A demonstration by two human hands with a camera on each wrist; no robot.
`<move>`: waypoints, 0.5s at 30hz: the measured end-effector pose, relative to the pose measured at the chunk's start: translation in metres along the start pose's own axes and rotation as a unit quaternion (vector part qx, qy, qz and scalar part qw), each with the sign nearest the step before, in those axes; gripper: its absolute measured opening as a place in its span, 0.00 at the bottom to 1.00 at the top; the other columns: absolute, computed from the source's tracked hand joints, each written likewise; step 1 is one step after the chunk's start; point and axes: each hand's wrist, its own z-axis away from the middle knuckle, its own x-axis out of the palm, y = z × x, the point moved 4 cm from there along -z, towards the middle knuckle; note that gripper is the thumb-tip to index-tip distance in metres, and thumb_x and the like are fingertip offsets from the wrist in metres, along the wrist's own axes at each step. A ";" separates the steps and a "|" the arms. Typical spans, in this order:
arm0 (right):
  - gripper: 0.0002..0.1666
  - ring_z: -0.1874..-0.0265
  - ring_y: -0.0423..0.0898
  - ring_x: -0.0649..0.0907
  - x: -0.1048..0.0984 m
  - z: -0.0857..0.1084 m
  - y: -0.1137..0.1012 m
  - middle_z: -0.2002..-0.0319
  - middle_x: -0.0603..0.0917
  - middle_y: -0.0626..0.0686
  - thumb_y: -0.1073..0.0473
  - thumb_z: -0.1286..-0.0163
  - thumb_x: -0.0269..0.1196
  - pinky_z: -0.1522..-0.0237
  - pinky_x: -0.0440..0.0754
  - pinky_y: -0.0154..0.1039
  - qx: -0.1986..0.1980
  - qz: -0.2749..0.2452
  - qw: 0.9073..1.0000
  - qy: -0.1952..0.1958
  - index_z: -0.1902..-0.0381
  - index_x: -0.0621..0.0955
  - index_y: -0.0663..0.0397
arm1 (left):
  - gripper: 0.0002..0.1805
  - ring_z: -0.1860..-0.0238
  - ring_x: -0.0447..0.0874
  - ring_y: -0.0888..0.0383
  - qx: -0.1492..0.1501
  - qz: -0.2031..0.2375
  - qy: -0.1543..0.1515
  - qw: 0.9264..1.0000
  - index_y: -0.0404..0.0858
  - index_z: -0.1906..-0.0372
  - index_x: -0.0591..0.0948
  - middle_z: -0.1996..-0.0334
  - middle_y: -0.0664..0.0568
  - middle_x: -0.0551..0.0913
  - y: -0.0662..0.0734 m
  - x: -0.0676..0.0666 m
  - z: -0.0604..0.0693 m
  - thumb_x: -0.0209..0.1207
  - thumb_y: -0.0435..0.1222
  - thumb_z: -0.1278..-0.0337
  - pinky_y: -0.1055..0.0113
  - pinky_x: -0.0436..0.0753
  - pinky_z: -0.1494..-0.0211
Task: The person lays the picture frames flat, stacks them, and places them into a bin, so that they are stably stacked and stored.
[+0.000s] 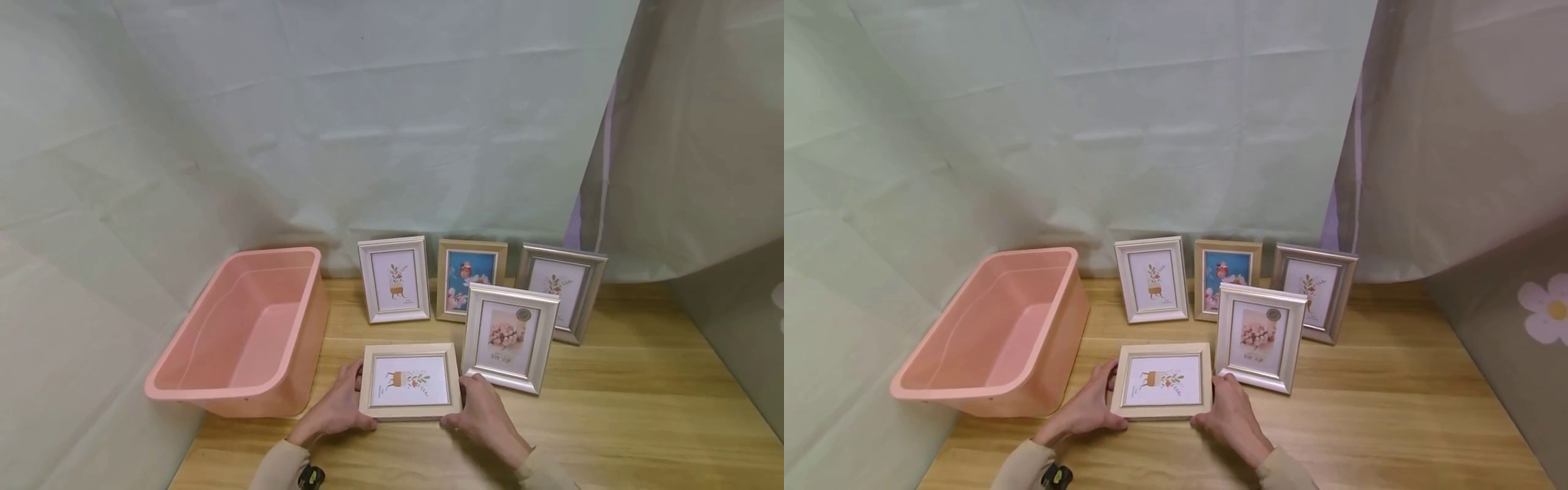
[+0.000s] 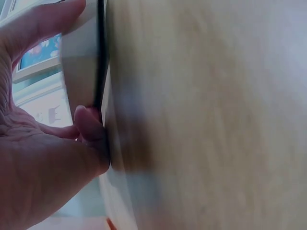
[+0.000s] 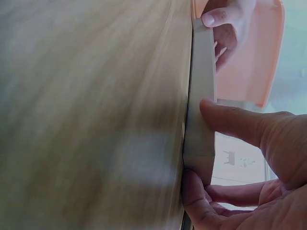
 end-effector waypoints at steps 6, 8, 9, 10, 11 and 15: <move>0.41 0.60 0.51 0.84 0.015 -0.006 0.019 0.59 0.87 0.59 0.55 0.65 0.89 0.51 0.88 0.54 -0.019 0.001 1.000 0.017 0.52 0.88 0.67 | 0.71 0.38 0.79 0.47 0.003 0.010 -0.011 1.000 0.26 0.17 0.58 0.31 0.34 0.70 -0.001 -0.005 -0.001 0.86 0.30 0.73 0.62 0.81 0.37; 0.41 0.60 0.50 0.84 0.014 -0.005 0.017 0.58 0.87 0.57 0.54 0.65 0.90 0.50 0.88 0.55 -0.012 -0.003 1.000 0.013 0.51 0.88 0.65 | 0.71 0.39 0.78 0.49 0.008 0.018 -0.014 1.000 0.25 0.17 0.58 0.31 0.35 0.71 -0.001 -0.006 -0.002 0.86 0.29 0.73 0.68 0.80 0.42; 0.41 0.59 0.50 0.84 0.012 -0.004 0.016 0.57 0.87 0.57 0.54 0.65 0.90 0.49 0.88 0.55 -0.007 -0.005 1.000 0.010 0.51 0.88 0.65 | 0.71 0.40 0.78 0.49 0.010 0.022 -0.015 1.000 0.25 0.17 0.58 0.32 0.35 0.71 -0.001 -0.006 -0.002 0.86 0.29 0.73 0.70 0.79 0.44; 0.41 0.59 0.51 0.84 0.009 -0.003 0.012 0.57 0.87 0.58 0.54 0.64 0.90 0.49 0.88 0.56 -0.004 -0.002 1.000 0.003 0.50 0.88 0.65 | 0.70 0.41 0.77 0.50 0.011 0.026 -0.016 0.999 0.25 0.17 0.58 0.33 0.35 0.71 -0.002 -0.006 -0.001 0.86 0.28 0.73 0.71 0.79 0.46; 0.42 0.58 0.52 0.85 0.005 -0.001 0.007 0.56 0.88 0.59 0.55 0.63 0.90 0.48 0.88 0.57 0.000 -0.003 1.000 -0.004 0.49 0.87 0.65 | 0.70 0.42 0.76 0.50 0.013 0.029 -0.018 0.999 0.25 0.17 0.58 0.33 0.35 0.71 -0.002 -0.006 -0.001 0.86 0.28 0.73 0.72 0.78 0.48; 0.45 0.55 0.55 0.86 -0.003 0.004 0.000 0.54 0.89 0.60 0.56 0.61 0.89 0.46 0.88 0.59 0.010 -0.024 0.999 -0.029 0.43 0.86 0.66 | 0.70 0.44 0.74 0.51 0.012 0.036 -0.020 0.999 0.25 0.17 0.59 0.35 0.35 0.71 -0.003 -0.006 -0.001 0.85 0.27 0.73 0.73 0.78 0.50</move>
